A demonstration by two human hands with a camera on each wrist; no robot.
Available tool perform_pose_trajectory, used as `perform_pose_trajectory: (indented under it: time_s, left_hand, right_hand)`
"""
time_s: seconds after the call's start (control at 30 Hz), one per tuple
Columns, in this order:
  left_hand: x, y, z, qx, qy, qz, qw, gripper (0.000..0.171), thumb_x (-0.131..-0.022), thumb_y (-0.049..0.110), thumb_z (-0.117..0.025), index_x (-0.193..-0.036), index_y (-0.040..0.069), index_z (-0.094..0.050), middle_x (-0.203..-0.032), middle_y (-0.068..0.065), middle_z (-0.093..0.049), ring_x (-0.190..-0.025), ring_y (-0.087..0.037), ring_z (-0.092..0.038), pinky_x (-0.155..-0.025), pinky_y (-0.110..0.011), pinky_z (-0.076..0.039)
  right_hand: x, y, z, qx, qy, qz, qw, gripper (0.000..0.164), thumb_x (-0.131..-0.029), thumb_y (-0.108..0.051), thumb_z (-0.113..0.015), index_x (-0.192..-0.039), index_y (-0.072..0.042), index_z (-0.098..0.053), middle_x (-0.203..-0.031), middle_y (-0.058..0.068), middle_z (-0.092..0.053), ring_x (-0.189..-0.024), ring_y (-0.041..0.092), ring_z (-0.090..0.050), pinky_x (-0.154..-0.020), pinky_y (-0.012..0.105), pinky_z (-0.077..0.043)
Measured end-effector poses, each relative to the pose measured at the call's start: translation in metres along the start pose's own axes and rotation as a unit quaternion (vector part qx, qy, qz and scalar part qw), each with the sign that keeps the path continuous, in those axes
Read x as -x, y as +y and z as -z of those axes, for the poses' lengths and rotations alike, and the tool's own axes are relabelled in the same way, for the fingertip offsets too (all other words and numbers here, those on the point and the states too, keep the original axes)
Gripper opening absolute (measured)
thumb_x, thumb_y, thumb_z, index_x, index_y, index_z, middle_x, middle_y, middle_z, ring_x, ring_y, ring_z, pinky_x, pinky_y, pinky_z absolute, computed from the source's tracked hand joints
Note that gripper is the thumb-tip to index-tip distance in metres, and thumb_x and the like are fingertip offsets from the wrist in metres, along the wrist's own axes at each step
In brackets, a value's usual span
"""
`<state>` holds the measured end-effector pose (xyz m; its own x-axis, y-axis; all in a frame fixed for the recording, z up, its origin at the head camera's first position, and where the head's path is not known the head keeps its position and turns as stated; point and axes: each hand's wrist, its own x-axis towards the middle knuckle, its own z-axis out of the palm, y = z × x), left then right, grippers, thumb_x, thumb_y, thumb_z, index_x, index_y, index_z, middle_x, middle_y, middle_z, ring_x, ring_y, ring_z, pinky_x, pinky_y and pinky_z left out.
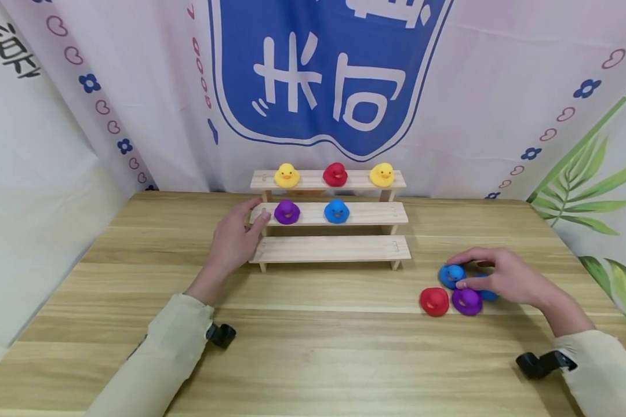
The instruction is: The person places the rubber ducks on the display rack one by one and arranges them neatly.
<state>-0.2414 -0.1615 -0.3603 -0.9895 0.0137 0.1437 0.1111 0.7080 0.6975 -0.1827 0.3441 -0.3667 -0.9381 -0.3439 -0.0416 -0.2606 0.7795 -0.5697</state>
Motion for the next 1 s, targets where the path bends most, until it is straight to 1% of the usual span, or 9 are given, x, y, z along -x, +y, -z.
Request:
perform_pose_trajectory:
  time_s: [0.13,0.23,0.3,0.4,0.47,0.57,0.67,0.8,1.0]
  left_hand:
    - [0.0,-0.001,0.0,0.001,-0.002,-0.001,1.0,0.059,-0.112,0.042,-0.051,-0.163,0.012,-0.043,-0.163,-0.019,-0.049,-0.107,-0.034,-0.065,-0.101,-0.053,-0.053]
    - [0.0,0.0,0.0,0.001,-0.003,-0.002,1.0,0.059,-0.112,0.041,-0.052,-0.163,0.012,-0.042,-0.163,-0.019,-0.049,-0.114,-0.035,-0.063,-0.107,-0.056,-0.051]
    - [0.0,0.0,0.0,0.002,-0.003,-0.002,1.0,0.059,-0.112,0.041,-0.052,-0.163,0.012,-0.043,-0.163,-0.019,-0.049,-0.115,-0.036,-0.063,-0.107,-0.056,-0.051]
    - [0.0,0.0,0.0,0.003,-0.001,-0.003,1.0,0.058,-0.112,0.04,-0.052,-0.162,0.011,-0.043,-0.162,-0.019,-0.05,-0.113,-0.035,-0.063,-0.106,-0.056,-0.051]
    - [0.0,-0.001,0.0,0.003,0.001,-0.004,1.0,0.058,-0.112,0.04,-0.052,-0.162,0.011,-0.043,-0.162,-0.02,-0.05,-0.113,-0.035,-0.063,-0.106,-0.056,-0.051]
    - [0.0,-0.001,0.0,0.005,0.002,-0.005,1.0,0.058,-0.112,0.04,-0.052,-0.162,0.011,-0.043,-0.162,-0.02,-0.049,-0.118,-0.036,-0.062,-0.11,-0.057,-0.05]
    - [0.0,-0.001,0.001,0.006,0.001,-0.005,1.0,0.059,-0.112,0.04,-0.052,-0.162,0.011,-0.043,-0.163,-0.02,-0.048,-0.13,-0.038,-0.059,-0.117,-0.059,-0.046]
    - [0.0,-0.002,0.001,0.005,-0.001,-0.002,1.0,0.059,-0.112,0.04,-0.052,-0.162,0.011,-0.042,-0.164,-0.02,-0.048,-0.137,-0.04,-0.056,-0.12,-0.06,-0.043]
    - [0.0,-0.002,0.001,0.008,-0.003,0.004,1.0,0.059,-0.112,0.042,-0.052,-0.163,0.013,-0.042,-0.164,-0.019,-0.047,-0.132,-0.038,-0.058,-0.118,-0.06,-0.045]
  right_hand:
    - [-0.001,-0.001,-0.001,0.006,0.004,0.001,1.0,0.032,-0.094,-0.026,-0.083,-0.124,-0.023,-0.077,-0.127,0.005,-0.077,-0.123,0.036,-0.067,-0.1,0.037,-0.055]
    - [-0.002,-0.001,-0.001,-0.002,0.005,-0.002,1.0,0.031,-0.096,-0.027,-0.081,-0.126,-0.02,-0.075,-0.129,0.008,-0.075,-0.124,0.038,-0.066,-0.103,0.051,-0.057]
    - [-0.002,-0.002,-0.001,-0.013,0.006,-0.004,1.0,0.033,-0.098,-0.026,-0.078,-0.129,-0.017,-0.073,-0.132,0.012,-0.073,-0.126,0.042,-0.064,-0.104,0.063,-0.054]
    - [-0.005,-0.004,-0.001,-0.028,0.012,-0.007,1.0,0.036,-0.1,-0.026,-0.076,-0.133,-0.015,-0.07,-0.136,0.016,-0.07,-0.129,0.046,-0.061,-0.104,0.07,-0.051]
    - [-0.007,-0.007,-0.001,-0.029,0.023,-0.005,0.999,0.035,-0.1,-0.027,-0.075,-0.133,-0.017,-0.069,-0.135,0.013,-0.07,-0.129,0.041,-0.061,-0.106,0.064,-0.053]
    - [-0.011,-0.013,0.0,-0.031,0.041,0.006,0.999,0.031,-0.101,-0.028,-0.074,-0.131,-0.019,-0.07,-0.131,0.006,-0.072,-0.126,0.028,-0.062,-0.107,0.04,-0.055]
    - [-0.014,-0.02,-0.001,-0.036,0.057,0.018,0.998,0.029,-0.102,-0.028,-0.074,-0.129,-0.02,-0.07,-0.128,0.001,-0.072,-0.12,0.01,-0.062,-0.101,0.019,-0.052]
    - [-0.02,-0.03,-0.003,-0.052,0.068,0.03,0.996,0.029,-0.103,-0.027,-0.072,-0.13,-0.019,-0.068,-0.128,0.001,-0.071,-0.116,0.0,-0.06,-0.1,0.014,-0.05]
    - [-0.03,-0.043,-0.008,-0.068,0.084,0.031,0.994,0.03,-0.104,-0.028,-0.07,-0.132,-0.016,-0.066,-0.129,0.003,-0.069,-0.123,0.02,-0.062,-0.1,0.015,-0.051]
